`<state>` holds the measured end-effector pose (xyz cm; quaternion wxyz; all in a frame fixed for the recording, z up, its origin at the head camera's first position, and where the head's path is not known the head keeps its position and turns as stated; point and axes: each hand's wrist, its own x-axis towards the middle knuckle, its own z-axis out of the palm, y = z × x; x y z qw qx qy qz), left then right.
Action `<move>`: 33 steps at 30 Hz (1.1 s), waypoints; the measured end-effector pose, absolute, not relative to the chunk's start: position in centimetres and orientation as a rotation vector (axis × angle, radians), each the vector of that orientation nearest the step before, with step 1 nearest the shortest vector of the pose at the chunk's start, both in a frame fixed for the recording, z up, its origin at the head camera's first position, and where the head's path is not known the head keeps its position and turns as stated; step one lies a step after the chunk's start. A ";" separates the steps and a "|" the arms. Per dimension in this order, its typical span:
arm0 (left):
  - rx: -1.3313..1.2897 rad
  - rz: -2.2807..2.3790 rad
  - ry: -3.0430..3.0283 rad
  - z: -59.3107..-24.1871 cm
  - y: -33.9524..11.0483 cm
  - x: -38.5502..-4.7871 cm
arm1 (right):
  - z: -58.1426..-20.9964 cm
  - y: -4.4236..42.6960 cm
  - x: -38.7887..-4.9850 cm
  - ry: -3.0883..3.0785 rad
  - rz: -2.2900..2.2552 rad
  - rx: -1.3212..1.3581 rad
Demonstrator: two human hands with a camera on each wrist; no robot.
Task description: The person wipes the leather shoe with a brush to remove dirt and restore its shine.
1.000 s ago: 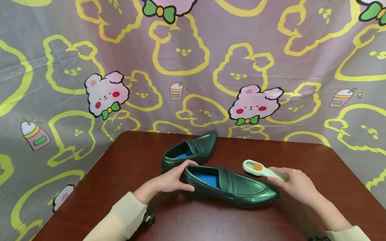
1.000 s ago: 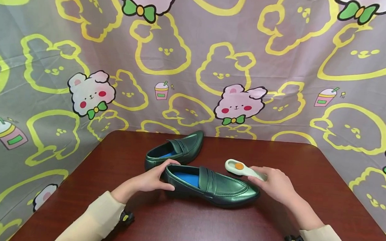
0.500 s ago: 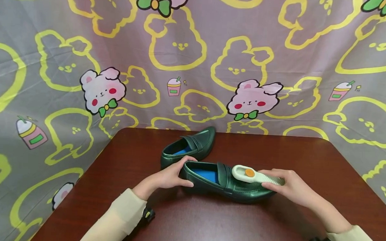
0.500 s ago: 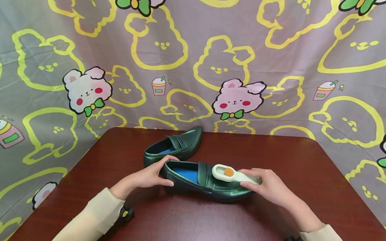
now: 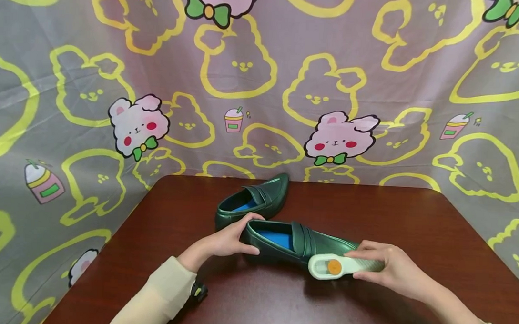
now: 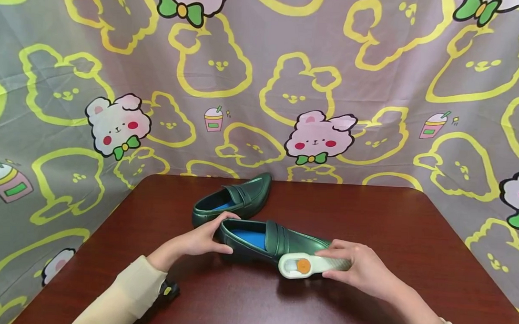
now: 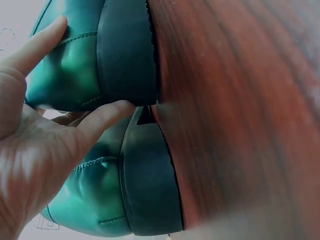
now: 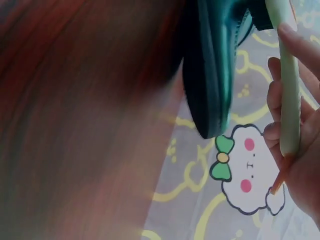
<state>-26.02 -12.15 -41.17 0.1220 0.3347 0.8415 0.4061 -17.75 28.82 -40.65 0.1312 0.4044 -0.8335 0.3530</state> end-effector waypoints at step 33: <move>0.969 1.181 2.450 -41.2 -12.3 -25.8 | -40.8 32.6 -17.3 -2.613 0.795 0.647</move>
